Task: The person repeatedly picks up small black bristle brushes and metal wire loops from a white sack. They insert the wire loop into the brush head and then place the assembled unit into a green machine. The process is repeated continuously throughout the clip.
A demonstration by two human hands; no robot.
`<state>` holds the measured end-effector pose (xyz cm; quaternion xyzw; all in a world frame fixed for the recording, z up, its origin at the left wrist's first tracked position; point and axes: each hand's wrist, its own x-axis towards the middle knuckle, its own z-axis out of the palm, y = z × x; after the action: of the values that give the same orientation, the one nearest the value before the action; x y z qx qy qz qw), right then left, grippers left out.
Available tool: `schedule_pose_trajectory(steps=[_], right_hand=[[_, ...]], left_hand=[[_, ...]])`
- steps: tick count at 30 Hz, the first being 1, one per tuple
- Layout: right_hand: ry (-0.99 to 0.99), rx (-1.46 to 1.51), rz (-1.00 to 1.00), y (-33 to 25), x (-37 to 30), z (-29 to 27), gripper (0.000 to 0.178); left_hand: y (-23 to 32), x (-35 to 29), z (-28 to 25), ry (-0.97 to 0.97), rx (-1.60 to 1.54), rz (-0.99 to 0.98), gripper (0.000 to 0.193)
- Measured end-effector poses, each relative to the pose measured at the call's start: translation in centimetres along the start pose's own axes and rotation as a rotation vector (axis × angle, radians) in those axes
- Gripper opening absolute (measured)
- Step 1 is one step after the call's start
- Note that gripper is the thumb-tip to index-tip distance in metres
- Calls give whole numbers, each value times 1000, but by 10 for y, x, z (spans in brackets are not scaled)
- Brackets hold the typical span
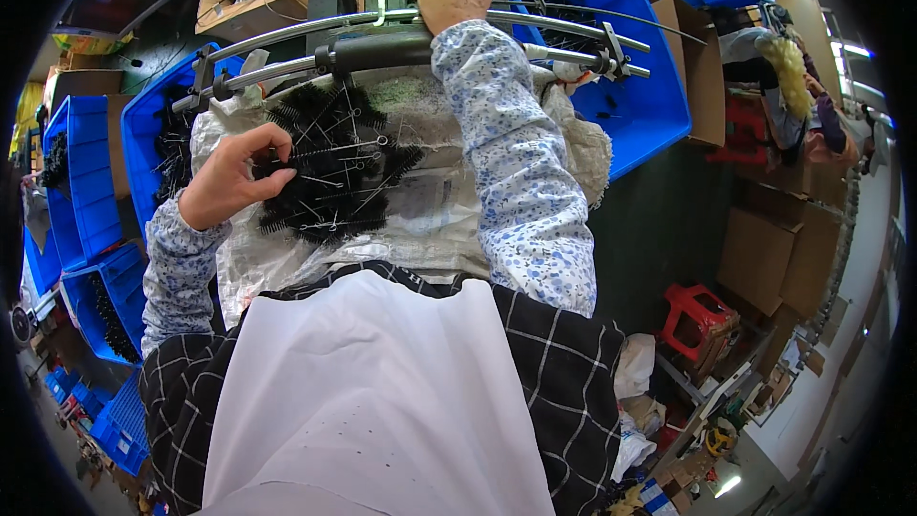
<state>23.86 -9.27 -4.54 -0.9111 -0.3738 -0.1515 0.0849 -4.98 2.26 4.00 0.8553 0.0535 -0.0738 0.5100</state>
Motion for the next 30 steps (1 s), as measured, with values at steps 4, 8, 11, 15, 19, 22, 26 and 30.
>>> schedule_pose_trajectory(steps=[4,8,11,15,19,22,26,30], right_hand=[[34,9,11,37,-2,2,36],[16,-7,-22,78,3,7,37],[-36,114,102,109,22,16,30],[-173,77,-80,123,34,17,25],[54,-166,80,148,25,-50,21],[335,-156,-16,110,-3,-89,27],[-670,632,-182,-15,-72,-119,34],[-715,810,-218,-50,-108,-116,32]], left_hand=[[2,-1,-7,38,-16,16,19],[-1,3,-8,58,-64,34,19],[0,9,-5,19,-148,11,20],[1,15,-4,-41,-182,-33,20],[2,17,-3,-50,-186,-1,19],[-1,25,3,-64,-208,-3,18],[4,28,9,-15,-194,-18,20],[-2,27,13,30,-210,-47,24]])
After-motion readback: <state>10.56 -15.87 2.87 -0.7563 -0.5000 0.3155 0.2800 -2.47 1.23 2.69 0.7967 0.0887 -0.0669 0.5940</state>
